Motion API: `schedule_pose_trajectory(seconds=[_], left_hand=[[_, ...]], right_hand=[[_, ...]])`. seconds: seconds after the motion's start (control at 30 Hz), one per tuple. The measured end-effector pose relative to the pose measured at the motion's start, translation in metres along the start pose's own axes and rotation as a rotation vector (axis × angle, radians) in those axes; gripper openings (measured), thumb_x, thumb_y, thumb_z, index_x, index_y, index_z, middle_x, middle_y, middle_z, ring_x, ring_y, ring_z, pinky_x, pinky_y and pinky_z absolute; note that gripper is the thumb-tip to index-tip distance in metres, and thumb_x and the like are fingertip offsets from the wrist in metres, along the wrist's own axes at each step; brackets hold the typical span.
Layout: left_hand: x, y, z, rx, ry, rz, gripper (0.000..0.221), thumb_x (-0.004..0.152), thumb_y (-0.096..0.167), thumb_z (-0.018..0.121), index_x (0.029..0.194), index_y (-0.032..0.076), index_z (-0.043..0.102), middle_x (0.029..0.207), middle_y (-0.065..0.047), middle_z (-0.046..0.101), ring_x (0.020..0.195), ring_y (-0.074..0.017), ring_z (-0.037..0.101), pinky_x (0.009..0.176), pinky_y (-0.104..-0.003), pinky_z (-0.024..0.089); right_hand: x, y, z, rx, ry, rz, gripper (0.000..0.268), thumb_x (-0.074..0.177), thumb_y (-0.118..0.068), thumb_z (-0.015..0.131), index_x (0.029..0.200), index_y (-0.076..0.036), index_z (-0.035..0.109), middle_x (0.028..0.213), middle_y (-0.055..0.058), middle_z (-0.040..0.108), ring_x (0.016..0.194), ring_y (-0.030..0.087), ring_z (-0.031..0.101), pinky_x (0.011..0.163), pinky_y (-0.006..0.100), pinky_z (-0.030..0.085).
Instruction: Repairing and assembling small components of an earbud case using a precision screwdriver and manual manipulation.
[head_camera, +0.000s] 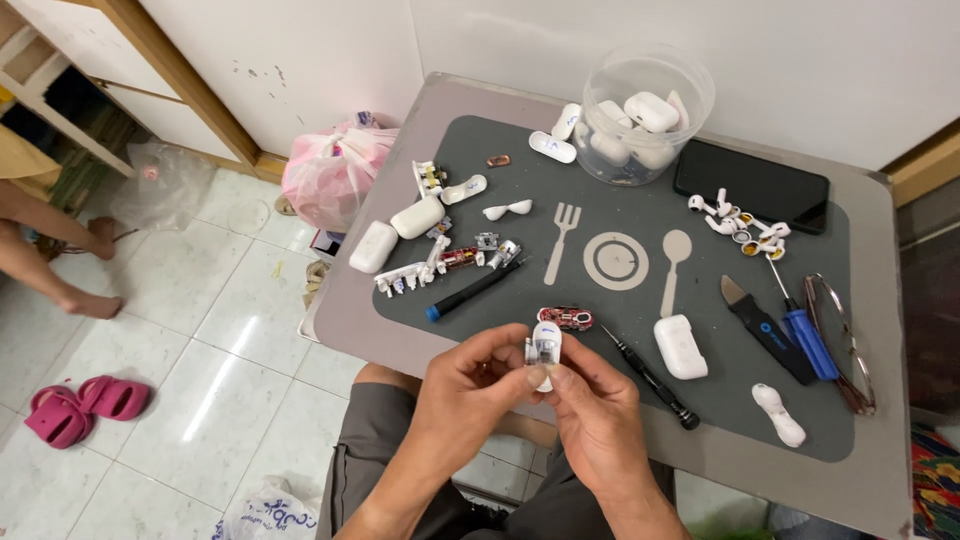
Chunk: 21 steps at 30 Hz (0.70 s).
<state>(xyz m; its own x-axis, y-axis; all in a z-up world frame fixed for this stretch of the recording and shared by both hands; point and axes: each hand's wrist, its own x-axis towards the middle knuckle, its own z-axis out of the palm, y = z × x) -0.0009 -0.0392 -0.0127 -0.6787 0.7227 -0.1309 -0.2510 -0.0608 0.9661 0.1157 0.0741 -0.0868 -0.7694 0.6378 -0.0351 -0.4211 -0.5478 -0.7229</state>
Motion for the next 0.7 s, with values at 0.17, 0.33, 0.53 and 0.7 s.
schedule_pose_trajectory(seconds=[0.17,0.33,0.53,0.7], left_hand=[[0.003,-0.004,-0.003,-0.156,-0.028,-0.077,0.031,0.091,0.004,0.067,0.117,-0.011,0.076,0.079,-0.013,0.073,0.071,-0.0177,0.066,0.068,-0.028,0.057],[0.009,-0.031,-0.016,-0.205,-0.086,0.026,0.029,0.095,0.006,0.065,0.116,-0.011,0.075,0.082,-0.013,0.073,0.073,-0.0152,0.063,0.068,-0.028,0.055],[0.009,-0.036,-0.012,-0.244,-0.043,0.005,0.025,0.091,0.001,0.071,0.113,-0.008,0.077,0.079,-0.013,0.074,0.07,-0.0146,0.065,0.064,-0.026,0.057],[0.007,-0.03,-0.011,-0.078,0.027,-0.02,0.025,0.09,0.004,0.071,0.11,-0.008,0.08,0.079,-0.01,0.075,0.068,-0.0116,0.062,0.062,-0.023,0.052]], right_hand=[[0.002,-0.002,0.001,0.016,-0.021,0.008,0.042,0.093,0.003,0.064,0.135,0.009,0.062,0.111,0.024,0.073,0.087,0.026,0.068,0.075,0.036,0.057],[0.002,-0.003,0.006,-0.031,-0.004,0.017,0.042,0.094,0.002,0.062,0.135,0.011,0.061,0.109,0.026,0.073,0.085,0.028,0.068,0.074,0.038,0.056],[0.002,-0.004,0.021,-0.159,0.131,0.05,0.043,0.091,0.008,0.059,0.134,0.012,0.063,0.097,0.023,0.074,0.076,0.024,0.068,0.067,0.035,0.055],[0.001,-0.002,0.031,-0.219,0.209,0.018,0.042,0.09,0.008,0.061,0.132,0.013,0.065,0.099,0.022,0.075,0.074,0.024,0.068,0.064,0.033,0.055]])
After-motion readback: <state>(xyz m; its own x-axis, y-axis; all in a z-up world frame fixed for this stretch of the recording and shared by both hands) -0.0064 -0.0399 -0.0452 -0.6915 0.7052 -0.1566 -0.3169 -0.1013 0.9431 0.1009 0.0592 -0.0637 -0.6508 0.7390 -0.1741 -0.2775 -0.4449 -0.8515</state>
